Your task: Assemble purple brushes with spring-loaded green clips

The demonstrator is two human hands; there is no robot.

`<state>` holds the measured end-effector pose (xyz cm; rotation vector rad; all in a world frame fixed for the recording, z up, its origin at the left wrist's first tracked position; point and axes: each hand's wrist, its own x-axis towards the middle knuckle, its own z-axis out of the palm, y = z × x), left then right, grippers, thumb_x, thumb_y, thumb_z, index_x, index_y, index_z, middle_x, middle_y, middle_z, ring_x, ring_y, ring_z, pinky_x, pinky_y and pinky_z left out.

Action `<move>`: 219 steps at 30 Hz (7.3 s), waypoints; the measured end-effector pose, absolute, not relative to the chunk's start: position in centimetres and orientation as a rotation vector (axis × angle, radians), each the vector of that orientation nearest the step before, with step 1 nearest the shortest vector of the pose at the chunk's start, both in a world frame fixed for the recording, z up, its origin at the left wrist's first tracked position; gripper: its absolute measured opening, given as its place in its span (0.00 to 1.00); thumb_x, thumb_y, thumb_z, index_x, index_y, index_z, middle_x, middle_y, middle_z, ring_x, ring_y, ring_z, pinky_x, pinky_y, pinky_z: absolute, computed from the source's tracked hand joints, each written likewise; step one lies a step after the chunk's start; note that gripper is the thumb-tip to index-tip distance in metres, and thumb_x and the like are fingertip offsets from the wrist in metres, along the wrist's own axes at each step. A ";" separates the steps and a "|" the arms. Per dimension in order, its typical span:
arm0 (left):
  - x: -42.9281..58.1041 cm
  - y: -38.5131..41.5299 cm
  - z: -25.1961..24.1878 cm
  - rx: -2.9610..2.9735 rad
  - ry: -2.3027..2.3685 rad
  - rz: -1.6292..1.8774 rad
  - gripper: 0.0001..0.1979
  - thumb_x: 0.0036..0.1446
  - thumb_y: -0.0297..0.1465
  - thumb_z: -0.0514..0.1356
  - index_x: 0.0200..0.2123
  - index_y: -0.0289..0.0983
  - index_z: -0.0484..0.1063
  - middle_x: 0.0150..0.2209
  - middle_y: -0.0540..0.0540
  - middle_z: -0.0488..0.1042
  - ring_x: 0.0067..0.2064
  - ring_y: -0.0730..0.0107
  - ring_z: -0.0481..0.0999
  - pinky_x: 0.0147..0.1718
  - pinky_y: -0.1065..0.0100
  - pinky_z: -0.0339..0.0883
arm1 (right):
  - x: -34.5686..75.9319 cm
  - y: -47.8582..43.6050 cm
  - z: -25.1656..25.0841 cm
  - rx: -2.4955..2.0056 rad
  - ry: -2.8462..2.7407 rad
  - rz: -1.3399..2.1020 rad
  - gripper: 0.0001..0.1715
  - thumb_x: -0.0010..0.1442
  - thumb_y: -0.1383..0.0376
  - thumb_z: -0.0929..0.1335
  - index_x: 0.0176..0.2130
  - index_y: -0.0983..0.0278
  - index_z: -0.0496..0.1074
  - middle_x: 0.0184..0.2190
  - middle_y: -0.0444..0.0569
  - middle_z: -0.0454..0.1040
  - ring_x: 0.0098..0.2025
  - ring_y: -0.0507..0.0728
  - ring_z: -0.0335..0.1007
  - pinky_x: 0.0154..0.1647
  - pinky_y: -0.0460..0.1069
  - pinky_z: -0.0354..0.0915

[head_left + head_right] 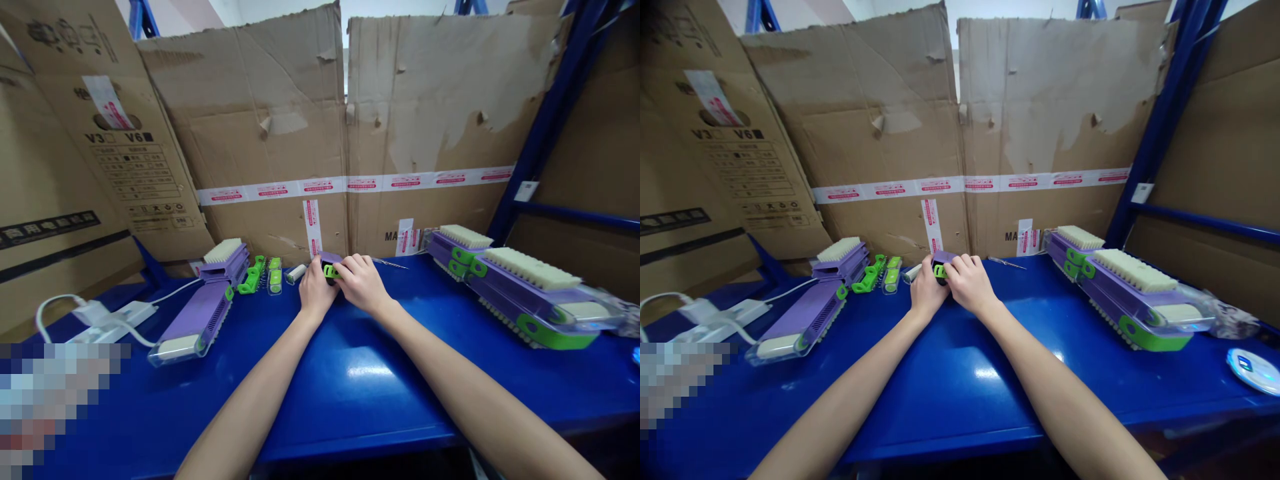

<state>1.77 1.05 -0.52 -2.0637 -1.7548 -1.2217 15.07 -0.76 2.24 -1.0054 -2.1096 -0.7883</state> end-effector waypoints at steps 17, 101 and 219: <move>1.7 1.3 -0.8 -2.044 -1.671 -1.229 0.30 0.49 0.28 0.58 0.56 0.31 0.54 0.44 0.35 0.74 0.46 0.55 0.76 0.44 0.61 0.68 | 14.8 -0.4 1.5 -0.938 -2.029 -0.816 0.13 0.64 0.64 0.62 0.44 0.67 0.72 0.36 0.54 0.72 0.40 0.60 0.59 0.40 0.53 0.53; 1.7 0.6 0.2 -2.039 -1.734 -1.138 0.22 0.52 0.38 0.62 0.49 0.39 0.66 0.43 0.42 0.72 0.42 0.59 0.76 0.34 0.67 0.68 | 16.4 0.4 0.8 -1.119 -2.035 -0.197 0.30 0.58 0.63 0.63 0.59 0.66 0.59 0.50 0.58 0.66 0.51 0.62 0.62 0.49 0.57 0.62; 0.9 1.5 -0.6 -2.112 -1.365 -1.195 0.22 0.57 0.43 0.58 0.50 0.36 0.66 0.42 0.40 0.73 0.44 0.59 0.76 0.35 0.68 0.68 | 17.3 1.9 -0.3 -1.098 -1.940 0.019 0.41 0.51 0.62 0.69 0.61 0.64 0.53 0.54 0.59 0.66 0.56 0.64 0.64 0.53 0.59 0.64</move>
